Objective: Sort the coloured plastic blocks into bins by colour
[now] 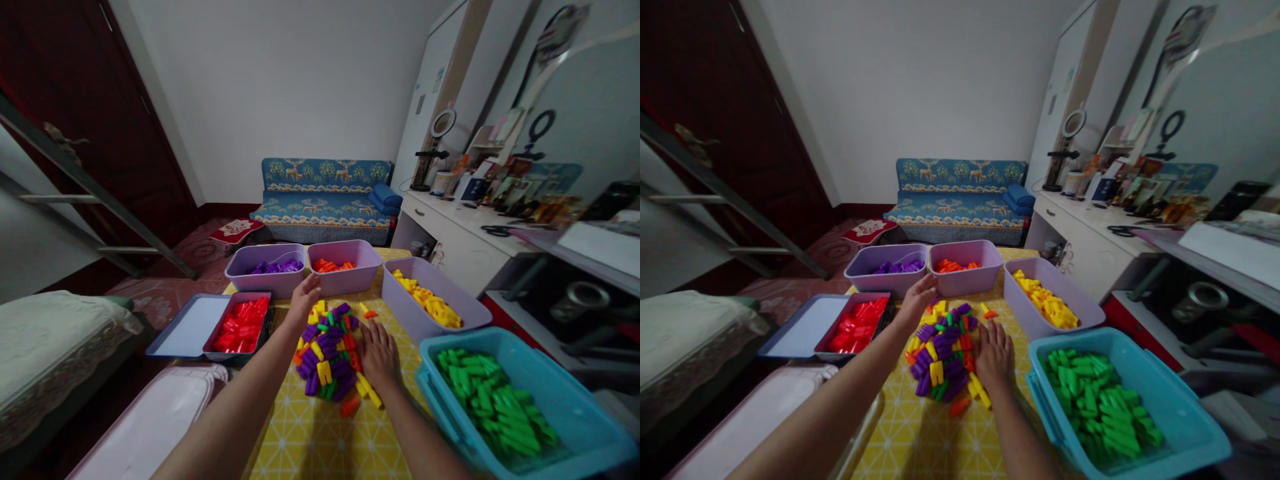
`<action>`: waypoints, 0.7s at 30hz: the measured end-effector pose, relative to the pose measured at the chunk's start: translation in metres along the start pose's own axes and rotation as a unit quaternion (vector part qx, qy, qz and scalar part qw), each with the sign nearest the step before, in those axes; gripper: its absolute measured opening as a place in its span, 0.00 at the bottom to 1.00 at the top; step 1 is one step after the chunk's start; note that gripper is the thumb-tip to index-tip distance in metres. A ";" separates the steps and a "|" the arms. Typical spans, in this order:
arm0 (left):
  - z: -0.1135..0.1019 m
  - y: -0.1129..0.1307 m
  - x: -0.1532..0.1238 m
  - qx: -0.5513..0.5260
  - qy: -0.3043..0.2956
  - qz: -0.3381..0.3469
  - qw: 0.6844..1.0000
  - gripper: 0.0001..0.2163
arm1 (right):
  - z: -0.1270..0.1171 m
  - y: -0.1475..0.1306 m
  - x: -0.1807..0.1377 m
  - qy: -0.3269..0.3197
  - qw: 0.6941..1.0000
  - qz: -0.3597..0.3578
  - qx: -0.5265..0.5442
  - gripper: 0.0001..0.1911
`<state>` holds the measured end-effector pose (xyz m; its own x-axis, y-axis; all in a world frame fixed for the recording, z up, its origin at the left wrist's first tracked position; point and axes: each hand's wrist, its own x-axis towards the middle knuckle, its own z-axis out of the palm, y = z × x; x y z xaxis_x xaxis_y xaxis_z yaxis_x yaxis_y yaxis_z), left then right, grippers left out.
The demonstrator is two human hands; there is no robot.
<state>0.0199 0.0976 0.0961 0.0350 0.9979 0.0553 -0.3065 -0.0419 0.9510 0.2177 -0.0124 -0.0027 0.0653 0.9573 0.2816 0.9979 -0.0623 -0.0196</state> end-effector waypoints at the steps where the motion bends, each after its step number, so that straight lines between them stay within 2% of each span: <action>1: -0.007 -0.010 -0.009 0.052 0.013 0.020 0.998 0.24 | -0.002 -0.001 0.000 0.000 1.000 0.001 0.000 0.26; 3: -0.024 -0.030 -0.027 0.181 0.062 0.070 0.979 0.20 | -0.005 -0.002 0.001 0.002 1.000 0.001 0.001 0.26; 5: -0.039 -0.049 -0.044 0.292 0.091 0.116 0.945 0.20 | -0.007 -0.002 0.000 0.006 1.000 0.003 0.003 0.26; 7: -0.050 -0.064 -0.057 0.346 0.101 0.132 0.924 0.20 | -0.007 -0.002 0.000 0.011 1.000 0.003 0.005 0.26; 10: -0.059 -0.075 -0.071 0.360 0.097 0.102 0.922 0.19 | -0.006 -0.002 0.000 0.016 1.000 0.000 0.006 0.25; 12: -0.060 -0.076 -0.079 0.357 0.079 0.092 0.926 0.17 | -0.006 -0.002 0.000 0.015 1.000 0.000 0.006 0.25; 15: -0.060 -0.071 -0.094 0.382 0.043 0.119 0.916 0.18 | -0.005 -0.002 0.000 0.010 1.000 0.003 0.006 0.25; 18: -0.059 -0.063 -0.109 0.424 -0.027 0.139 0.895 0.21 | -0.002 -0.001 0.000 0.012 1.000 0.002 0.005 0.26; 21: -0.058 -0.059 -0.116 0.436 -0.086 0.120 0.888 0.23 | 0.000 -0.001 0.000 0.016 1.000 0.002 0.003 0.26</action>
<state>-0.0212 -0.0125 0.0164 0.2366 0.9356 0.2620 0.5251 -0.3500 0.7757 0.2172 -0.0121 -0.0022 0.0687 0.9473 0.3128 0.9976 -0.0639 -0.0255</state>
